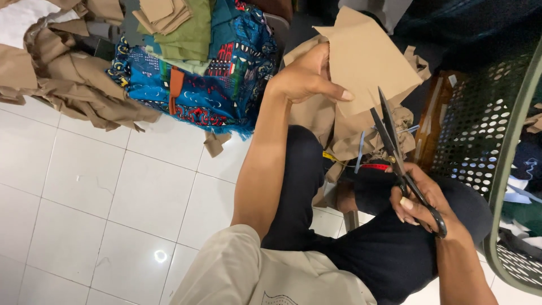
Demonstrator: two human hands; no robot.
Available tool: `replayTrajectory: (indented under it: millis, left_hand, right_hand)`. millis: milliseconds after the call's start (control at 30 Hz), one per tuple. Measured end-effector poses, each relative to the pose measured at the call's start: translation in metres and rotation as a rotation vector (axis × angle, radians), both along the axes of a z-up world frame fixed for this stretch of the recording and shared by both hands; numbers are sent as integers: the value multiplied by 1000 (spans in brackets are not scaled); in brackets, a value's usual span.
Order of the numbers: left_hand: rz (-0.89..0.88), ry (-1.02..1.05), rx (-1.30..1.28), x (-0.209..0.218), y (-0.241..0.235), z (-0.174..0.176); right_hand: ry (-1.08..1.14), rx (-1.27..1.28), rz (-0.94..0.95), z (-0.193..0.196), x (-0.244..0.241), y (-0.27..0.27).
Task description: Cutting and trimming small pieces of tan fabric using tailor scissors
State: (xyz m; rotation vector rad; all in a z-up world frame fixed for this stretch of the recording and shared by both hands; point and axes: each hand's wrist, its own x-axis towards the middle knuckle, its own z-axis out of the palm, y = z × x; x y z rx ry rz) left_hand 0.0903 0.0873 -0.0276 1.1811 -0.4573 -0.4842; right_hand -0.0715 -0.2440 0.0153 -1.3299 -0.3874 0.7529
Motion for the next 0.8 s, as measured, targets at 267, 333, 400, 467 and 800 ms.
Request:
replayTrajectory:
  millis: [267,333,400,467,800]
  left_hand:
    - [-1,-123,13,-1,-2,5]
    - [-11,-159,49,-3,-2,11]
    - [5,-147,54,-4,-2,15]
    - [5,-176,68,-4,-3,15]
    - [26,-167,-23,-4,-5,6]
  right_hand:
    - [15,-34,0,14,1,6]
    - [31,-36,-6,15,1,6]
    - [-24,-82,11,17,4,7]
    - [6,-91,-14,20,3,9]
    - [18,-64,-3,22,5,12]
